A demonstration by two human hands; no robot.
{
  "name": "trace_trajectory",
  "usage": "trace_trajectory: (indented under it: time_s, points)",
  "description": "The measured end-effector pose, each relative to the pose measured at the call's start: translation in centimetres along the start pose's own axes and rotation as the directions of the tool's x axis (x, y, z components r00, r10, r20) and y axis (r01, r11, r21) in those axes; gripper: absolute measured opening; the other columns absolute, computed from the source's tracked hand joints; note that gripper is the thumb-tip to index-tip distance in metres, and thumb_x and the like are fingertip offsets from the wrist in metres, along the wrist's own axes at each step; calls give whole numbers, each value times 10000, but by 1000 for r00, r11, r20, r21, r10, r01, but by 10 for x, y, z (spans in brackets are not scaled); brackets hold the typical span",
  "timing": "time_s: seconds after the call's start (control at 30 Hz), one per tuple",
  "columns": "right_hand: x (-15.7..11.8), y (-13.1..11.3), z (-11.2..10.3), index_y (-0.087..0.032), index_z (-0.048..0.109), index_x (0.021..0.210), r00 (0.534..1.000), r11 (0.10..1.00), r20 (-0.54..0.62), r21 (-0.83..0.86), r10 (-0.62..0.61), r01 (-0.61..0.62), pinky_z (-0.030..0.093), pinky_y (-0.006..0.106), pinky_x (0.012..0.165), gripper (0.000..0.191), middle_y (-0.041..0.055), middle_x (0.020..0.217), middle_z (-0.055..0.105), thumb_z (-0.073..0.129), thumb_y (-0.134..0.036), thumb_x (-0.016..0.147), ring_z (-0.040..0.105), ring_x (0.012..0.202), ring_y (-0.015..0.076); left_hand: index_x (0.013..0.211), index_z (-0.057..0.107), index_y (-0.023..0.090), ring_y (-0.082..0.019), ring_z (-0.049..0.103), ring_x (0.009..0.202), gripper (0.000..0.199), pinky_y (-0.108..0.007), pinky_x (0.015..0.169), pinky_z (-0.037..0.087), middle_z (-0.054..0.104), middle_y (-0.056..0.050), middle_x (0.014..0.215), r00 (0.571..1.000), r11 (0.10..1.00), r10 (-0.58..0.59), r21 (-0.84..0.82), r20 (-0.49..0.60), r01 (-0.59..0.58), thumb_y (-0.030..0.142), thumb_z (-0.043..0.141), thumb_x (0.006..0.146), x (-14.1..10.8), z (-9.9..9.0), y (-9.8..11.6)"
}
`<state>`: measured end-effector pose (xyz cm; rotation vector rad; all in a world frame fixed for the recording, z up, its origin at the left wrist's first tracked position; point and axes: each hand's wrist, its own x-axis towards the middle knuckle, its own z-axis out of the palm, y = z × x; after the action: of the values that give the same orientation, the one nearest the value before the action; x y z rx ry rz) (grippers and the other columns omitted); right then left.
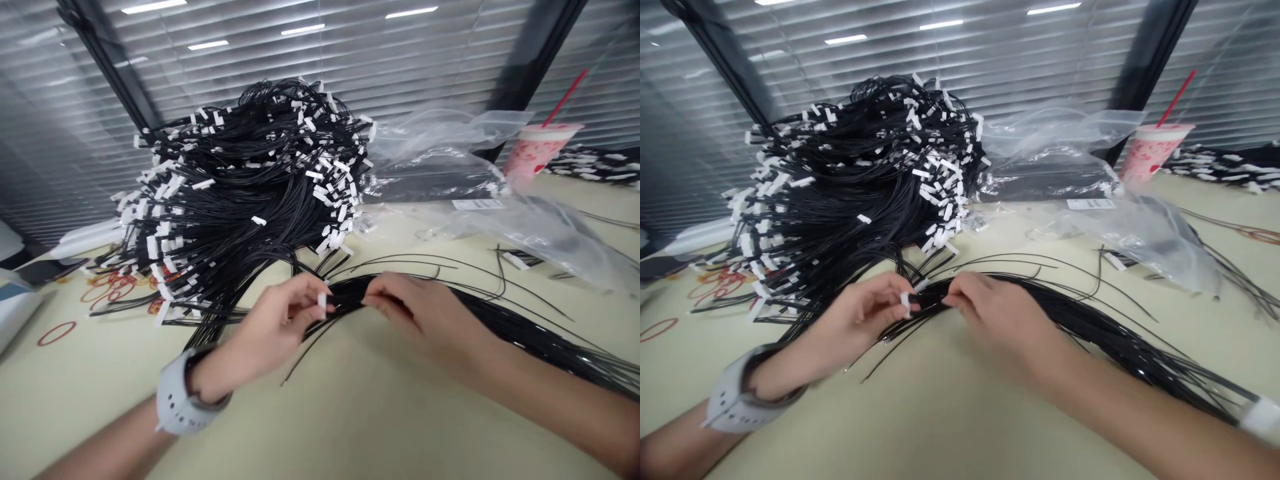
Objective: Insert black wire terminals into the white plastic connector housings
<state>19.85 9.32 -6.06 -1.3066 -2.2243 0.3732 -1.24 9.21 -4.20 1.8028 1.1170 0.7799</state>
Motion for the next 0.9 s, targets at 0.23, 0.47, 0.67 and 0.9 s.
trace_trajectory:
  time_s: [0.23,0.47,0.67,0.9]
  points:
    - [-9,0,15,-124,531,1139,856,833,-131,-343,-501,435,405,400,854,284,133,1090,559,437,-145,872,494,989,230,880,541,162,-146,602,777,163,-281,719,454,640,-24,783,980,976,-111,-204,-165,76,213,635,757,14,-14,-11]
    - [-8,-9,27,-203,614,1049,889,878,162,-155,-429,452,432,341,728,272,71,893,559,383,-190,905,501,821,181,913,538,163,-153,607,757,154,-304,724,467,637,-29,807,992,995,-82,-67,-94,75,256,587,800,11,-10,-18]
    - [-4,-3,13,-179,575,748,919,938,236,-70,-315,339,398,302,689,178,40,818,506,452,-172,876,470,779,164,893,525,176,-145,600,776,65,-264,702,455,613,-6,769,999,999,-27,32,-43,29,188,520,829,6,-3,-14]
    - [-15,-4,25,-171,458,712,934,925,151,-156,-324,346,378,312,629,191,29,745,482,373,-38,820,438,687,159,948,531,201,-128,585,713,156,-235,642,437,618,8,755,999,959,47,278,4,-46,119,440,852,-2,6,-8]
